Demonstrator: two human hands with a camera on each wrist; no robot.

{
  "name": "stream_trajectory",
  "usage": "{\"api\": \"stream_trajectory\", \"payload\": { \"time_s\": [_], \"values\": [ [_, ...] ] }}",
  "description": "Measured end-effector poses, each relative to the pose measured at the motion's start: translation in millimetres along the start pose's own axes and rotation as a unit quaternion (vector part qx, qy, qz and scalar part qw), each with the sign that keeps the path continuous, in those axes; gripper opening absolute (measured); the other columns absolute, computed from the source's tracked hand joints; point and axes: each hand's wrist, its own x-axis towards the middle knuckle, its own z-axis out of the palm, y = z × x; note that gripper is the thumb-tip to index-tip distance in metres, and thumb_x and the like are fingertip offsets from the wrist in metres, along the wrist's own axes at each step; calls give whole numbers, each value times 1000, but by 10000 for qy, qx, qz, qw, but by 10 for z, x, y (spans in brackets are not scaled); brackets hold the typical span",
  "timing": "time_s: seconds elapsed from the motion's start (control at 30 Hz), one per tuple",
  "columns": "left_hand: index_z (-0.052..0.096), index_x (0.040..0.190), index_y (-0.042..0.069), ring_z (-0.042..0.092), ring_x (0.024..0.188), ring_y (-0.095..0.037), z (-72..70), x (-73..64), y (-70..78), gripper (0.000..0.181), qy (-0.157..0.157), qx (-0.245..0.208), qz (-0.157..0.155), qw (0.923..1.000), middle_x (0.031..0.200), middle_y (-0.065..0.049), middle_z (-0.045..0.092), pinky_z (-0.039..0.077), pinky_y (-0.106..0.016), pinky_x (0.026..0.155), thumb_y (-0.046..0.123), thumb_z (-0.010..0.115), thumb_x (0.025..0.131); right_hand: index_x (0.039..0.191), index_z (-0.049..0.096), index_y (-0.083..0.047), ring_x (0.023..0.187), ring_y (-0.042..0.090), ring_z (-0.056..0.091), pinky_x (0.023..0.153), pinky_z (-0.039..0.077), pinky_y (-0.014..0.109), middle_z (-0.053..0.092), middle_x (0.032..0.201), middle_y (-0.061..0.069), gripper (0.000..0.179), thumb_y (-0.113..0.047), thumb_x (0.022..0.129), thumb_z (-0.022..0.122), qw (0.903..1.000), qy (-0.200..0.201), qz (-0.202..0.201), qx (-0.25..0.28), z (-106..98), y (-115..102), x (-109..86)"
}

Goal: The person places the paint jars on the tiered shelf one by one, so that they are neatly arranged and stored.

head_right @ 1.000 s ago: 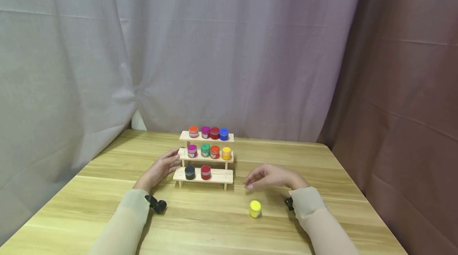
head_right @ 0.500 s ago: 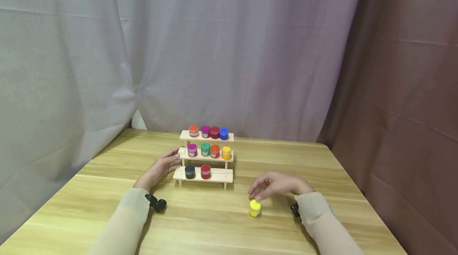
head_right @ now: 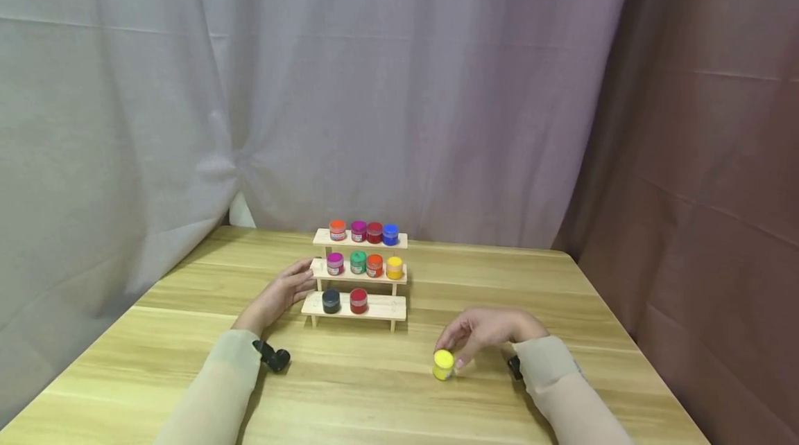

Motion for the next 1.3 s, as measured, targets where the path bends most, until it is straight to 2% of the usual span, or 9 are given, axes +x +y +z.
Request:
{"api": "stream_trajectory", "payload": {
  "time_s": [0.2,0.43,0.57,0.8,1.1,1.3],
  "values": [
    [23,159,3,37,140,-41,-6,0,7,68,-44,53,47,10000,158,-26,29,35,-47,117,26,53,102,133,63,-4,123,26,60,109,45,34,66,130,11,47,-9,88,75,9998,-50,-120,-164,11,-46,37],
    [21,159,1,35,141,-43,-4,2,8,69,-105,83,55,9999,160,-27,25,33,-48,118,25,52,103,131,63,-2,113,28,65,100,53,37,70,122,14,42,-3,90,71,9995,-235,-175,132,48,-37,90],
    [21,159,1,34,142,-43,-6,5,21,69,-101,24,83,9999,160,-27,24,32,-48,118,25,52,103,131,64,-2,113,28,65,100,52,36,70,122,12,41,-4,90,71,9995,-166,-234,100,42,-40,103],
    [21,159,2,34,141,-43,-7,-7,14,68,-108,66,35,9999,162,-24,22,33,-48,118,25,52,102,131,64,-3,112,25,65,100,52,36,70,121,13,40,-5,92,71,9992,-314,-108,224,48,-39,108],
    [25,158,5,36,141,-41,-7,13,-15,65,-24,-12,79,10000,160,-23,27,34,-47,117,25,52,102,127,67,-3,105,23,68,90,57,32,72,114,13,36,-8,92,71,9996,188,-144,164,64,-41,131],
    [23,159,3,35,141,-42,-14,21,-20,67,-99,-4,101,9999,162,-24,24,33,-48,118,25,51,102,126,67,-2,100,23,69,87,59,36,73,112,16,33,-6,94,69,9987,332,-319,209,53,-8,148]
  ]
}}
